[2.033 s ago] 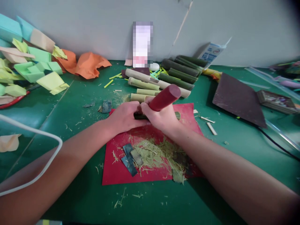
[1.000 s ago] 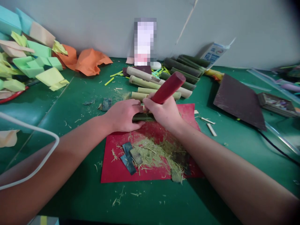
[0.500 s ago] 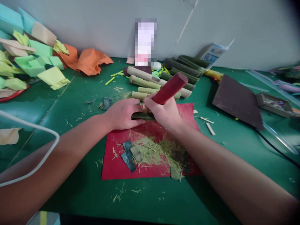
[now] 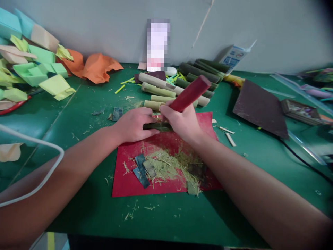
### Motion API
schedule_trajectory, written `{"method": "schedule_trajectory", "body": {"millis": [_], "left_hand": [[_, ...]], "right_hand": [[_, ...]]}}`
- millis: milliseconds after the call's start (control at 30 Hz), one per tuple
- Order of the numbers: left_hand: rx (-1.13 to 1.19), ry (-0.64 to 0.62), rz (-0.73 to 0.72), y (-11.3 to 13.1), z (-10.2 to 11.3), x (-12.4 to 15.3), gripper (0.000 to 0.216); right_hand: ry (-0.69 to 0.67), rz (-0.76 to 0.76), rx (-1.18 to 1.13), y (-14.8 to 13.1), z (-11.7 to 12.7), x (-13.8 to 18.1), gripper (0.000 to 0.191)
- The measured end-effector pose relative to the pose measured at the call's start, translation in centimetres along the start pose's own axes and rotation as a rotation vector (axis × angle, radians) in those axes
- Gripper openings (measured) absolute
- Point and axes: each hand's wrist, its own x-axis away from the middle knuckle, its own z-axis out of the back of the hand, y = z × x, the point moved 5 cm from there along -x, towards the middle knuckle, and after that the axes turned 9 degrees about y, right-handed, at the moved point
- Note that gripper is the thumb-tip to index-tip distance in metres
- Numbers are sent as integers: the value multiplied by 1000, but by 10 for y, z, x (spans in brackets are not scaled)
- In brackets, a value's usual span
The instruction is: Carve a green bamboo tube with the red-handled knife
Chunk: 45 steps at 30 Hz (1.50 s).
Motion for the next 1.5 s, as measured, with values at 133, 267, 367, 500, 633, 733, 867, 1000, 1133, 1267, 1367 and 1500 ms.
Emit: {"method": "schedule_trajectory", "body": {"millis": [133, 267, 367, 500, 633, 733, 867, 1000, 1133, 1267, 1367, 1500], "left_hand": [[23, -13, 44, -2, -1, 2, 26], [-1, -9, 40, -2, 0, 2, 28], [-15, -5, 22, -1, 0, 2, 29], [-5, -1, 12, -1, 0, 1, 29], [22, 0, -9, -1, -1, 0, 29], [52, -8, -19, -1, -1, 0, 28], [41, 6, -3, -2, 0, 1, 27], [61, 5, 16, -3, 0, 0, 26], [71, -10, 33, -3, 0, 0, 25], [91, 1, 35, -2, 0, 0, 25], [88, 3, 42, -3, 0, 0, 26], [78, 0, 47, -4, -2, 0, 26]], "right_hand": [[-69, 2, 40, 1, -7, -1, 22], [-68, -4, 64, 0, -7, -2, 21], [-58, -2, 70, 0, -6, -2, 20], [-42, -16, 94, 1, -6, -2, 20], [-96, 22, 85, -3, -8, 0, 25], [-148, 17, 69, -4, -9, 1, 27], [-149, 22, 35, -5, -8, 1, 25], [-197, 26, 46, -3, -10, 0, 24], [-193, 43, 81, -1, -10, -2, 25], [-193, 51, 79, -1, -10, -1, 24], [-187, 54, 76, -2, -9, 0, 24], [-149, 54, 46, 0, -7, 0, 22]]}}
